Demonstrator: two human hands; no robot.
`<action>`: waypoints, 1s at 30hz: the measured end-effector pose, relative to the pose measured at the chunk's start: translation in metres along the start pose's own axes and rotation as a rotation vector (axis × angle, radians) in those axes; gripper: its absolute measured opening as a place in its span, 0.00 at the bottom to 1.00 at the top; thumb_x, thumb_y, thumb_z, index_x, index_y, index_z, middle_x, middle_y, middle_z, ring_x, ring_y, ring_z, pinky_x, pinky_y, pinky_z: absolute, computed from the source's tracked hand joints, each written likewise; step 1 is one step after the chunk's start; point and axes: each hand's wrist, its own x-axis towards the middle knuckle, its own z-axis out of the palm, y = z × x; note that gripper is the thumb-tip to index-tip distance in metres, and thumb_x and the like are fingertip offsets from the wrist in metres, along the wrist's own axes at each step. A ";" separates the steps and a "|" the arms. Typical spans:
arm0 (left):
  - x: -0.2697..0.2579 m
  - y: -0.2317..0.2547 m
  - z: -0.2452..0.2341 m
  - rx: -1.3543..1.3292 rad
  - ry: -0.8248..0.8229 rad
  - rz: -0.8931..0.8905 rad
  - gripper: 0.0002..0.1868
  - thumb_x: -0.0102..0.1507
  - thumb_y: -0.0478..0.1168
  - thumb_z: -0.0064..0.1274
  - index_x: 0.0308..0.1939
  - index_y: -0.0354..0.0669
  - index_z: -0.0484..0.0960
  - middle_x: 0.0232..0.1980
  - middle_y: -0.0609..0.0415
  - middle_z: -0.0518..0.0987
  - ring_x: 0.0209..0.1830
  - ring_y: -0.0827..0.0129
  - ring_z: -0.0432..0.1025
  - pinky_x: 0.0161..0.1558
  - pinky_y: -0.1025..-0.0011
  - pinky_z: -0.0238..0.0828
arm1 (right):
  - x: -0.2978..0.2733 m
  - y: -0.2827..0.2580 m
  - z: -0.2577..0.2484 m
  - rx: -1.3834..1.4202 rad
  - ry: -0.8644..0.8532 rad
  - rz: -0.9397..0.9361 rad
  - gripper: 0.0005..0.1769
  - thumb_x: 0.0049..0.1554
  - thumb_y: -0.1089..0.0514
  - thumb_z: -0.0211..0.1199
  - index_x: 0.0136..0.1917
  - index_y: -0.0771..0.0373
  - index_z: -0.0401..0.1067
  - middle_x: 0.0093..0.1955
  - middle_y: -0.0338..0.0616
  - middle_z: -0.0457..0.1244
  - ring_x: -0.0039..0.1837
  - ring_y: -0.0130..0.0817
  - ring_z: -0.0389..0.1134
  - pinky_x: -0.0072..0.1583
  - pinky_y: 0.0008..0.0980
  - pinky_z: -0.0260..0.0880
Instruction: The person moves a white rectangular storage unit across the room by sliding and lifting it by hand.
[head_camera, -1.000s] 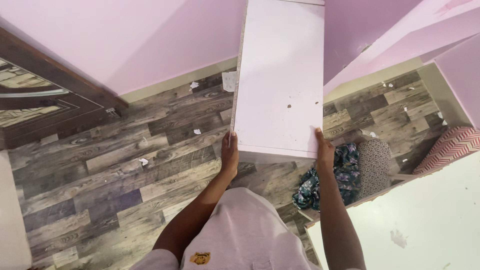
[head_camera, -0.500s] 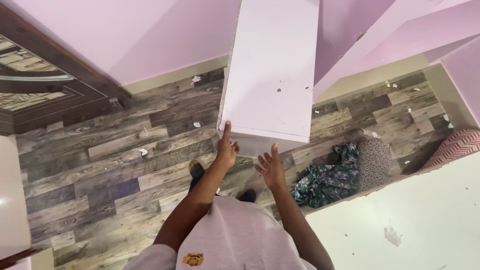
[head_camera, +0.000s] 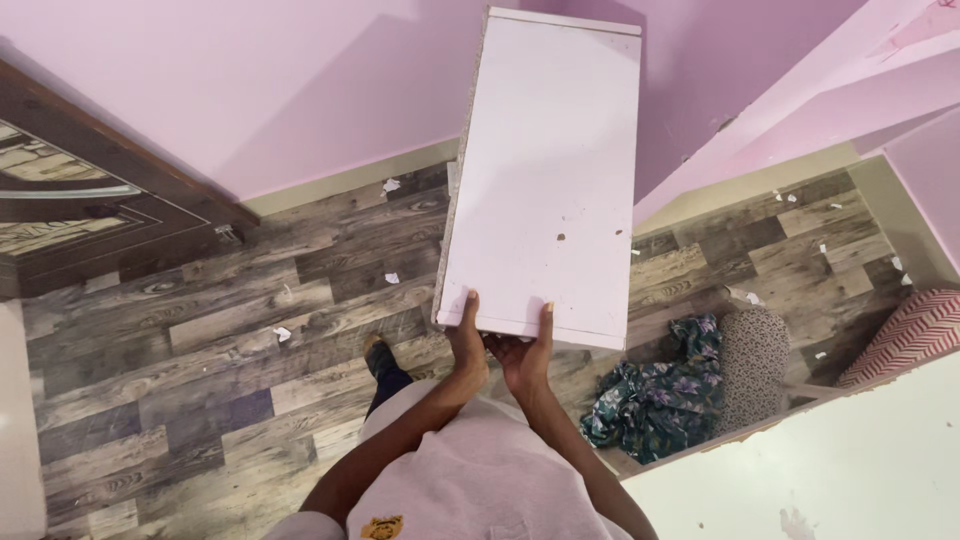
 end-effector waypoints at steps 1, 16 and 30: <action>-0.002 0.002 0.003 -0.016 -0.007 0.059 0.31 0.61 0.53 0.60 0.62 0.37 0.75 0.54 0.55 0.77 0.53 0.68 0.70 0.50 0.64 0.67 | -0.002 0.000 0.003 0.008 0.034 -0.012 0.56 0.50 0.18 0.53 0.75 0.60 0.57 0.69 0.57 0.60 0.67 0.54 0.64 0.65 0.53 0.67; 0.071 0.094 -0.019 0.063 -0.032 0.166 0.35 0.59 0.51 0.61 0.64 0.34 0.69 0.58 0.49 0.73 0.60 0.63 0.67 0.61 0.61 0.61 | 0.024 0.068 0.090 -0.050 0.054 -0.061 0.56 0.57 0.16 0.49 0.76 0.65 0.59 0.59 0.54 0.61 0.59 0.45 0.64 0.57 0.46 0.64; 0.206 0.195 -0.101 0.176 -0.124 0.095 0.39 0.58 0.50 0.63 0.66 0.32 0.66 0.61 0.45 0.72 0.62 0.59 0.67 0.62 0.61 0.63 | 0.065 0.177 0.205 -0.064 -0.006 0.075 0.61 0.51 0.13 0.43 0.81 0.57 0.50 0.76 0.54 0.57 0.75 0.48 0.60 0.71 0.47 0.57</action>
